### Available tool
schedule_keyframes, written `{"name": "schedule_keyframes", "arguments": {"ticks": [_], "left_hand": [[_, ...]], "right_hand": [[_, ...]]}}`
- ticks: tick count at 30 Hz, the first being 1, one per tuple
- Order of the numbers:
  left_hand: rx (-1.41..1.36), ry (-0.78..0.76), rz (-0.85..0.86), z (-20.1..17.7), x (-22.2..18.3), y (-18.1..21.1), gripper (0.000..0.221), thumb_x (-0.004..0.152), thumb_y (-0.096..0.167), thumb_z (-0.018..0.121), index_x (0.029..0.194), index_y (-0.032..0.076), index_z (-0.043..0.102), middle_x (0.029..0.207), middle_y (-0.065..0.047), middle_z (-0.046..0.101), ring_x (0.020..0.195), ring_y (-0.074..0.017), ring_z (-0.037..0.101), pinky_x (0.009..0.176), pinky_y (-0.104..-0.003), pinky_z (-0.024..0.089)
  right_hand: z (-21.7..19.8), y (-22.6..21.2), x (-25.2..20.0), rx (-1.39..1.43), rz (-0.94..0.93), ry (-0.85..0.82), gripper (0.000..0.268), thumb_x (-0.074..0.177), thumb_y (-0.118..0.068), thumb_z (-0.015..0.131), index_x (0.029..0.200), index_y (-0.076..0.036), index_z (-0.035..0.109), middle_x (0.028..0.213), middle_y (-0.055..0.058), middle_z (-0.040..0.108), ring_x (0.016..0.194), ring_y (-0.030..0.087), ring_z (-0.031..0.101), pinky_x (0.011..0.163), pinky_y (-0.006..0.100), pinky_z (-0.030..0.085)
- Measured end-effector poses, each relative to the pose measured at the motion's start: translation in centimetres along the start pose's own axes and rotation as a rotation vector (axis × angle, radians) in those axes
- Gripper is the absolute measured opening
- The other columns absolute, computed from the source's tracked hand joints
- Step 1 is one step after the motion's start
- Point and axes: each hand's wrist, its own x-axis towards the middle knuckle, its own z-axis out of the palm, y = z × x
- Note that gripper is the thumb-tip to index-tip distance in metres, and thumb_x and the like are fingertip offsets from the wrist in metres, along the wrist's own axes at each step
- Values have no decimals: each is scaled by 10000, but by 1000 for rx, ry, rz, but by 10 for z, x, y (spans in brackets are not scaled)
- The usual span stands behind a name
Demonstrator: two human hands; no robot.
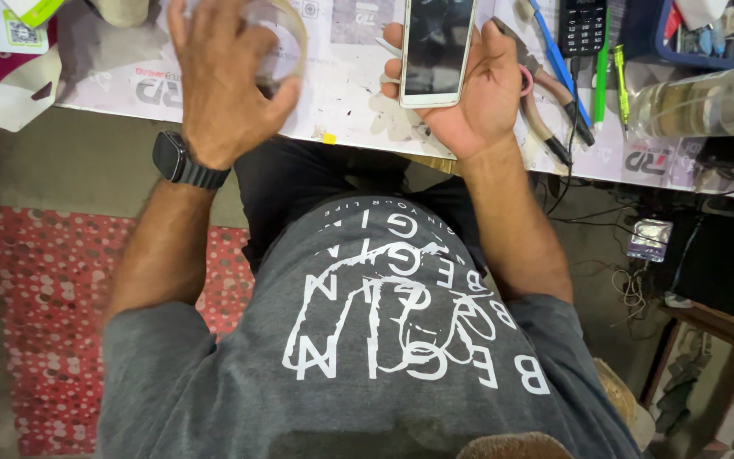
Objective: The person uses a green screwdriver to adjust the edges of a white smartphone, then presses the edges to seat the screen. They power on the device, swipe through the home screen, and wipe the screen with a cloth.
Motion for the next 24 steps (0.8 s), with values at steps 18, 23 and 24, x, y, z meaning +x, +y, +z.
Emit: {"name": "schedule_keyframes", "arguments": {"ticks": [18,23,24], "left_hand": [[-95,181,90,28,21,30,323,873,130,831,1110,34,634,1447,-152,514,1448,-369,406,1228,-653,198],[-7,140,107,31,18,31,302,881,114,793,1125,26,641,1420,-153,505,1438,-380,387,1234,-697,157],[6,136,107,32,19,31,296,881,109,786,1126,25,643,1422,-151,504,1442,-380,387,1236,-704,148]], "right_hand": [[4,0,1,15,-17,-5,685,1072,-545,379,1548,-60,472,1448,311,559,1121,398,683,1041,549,510],[15,-2,-3,9,-9,-27,757,1036,-588,382,1590,-75,439,1515,294,510,1212,377,655,1077,527,517],[16,-2,-2,13,-8,-48,750,1042,-599,381,1580,-78,436,1519,289,508,1216,373,654,1078,519,518]]}}
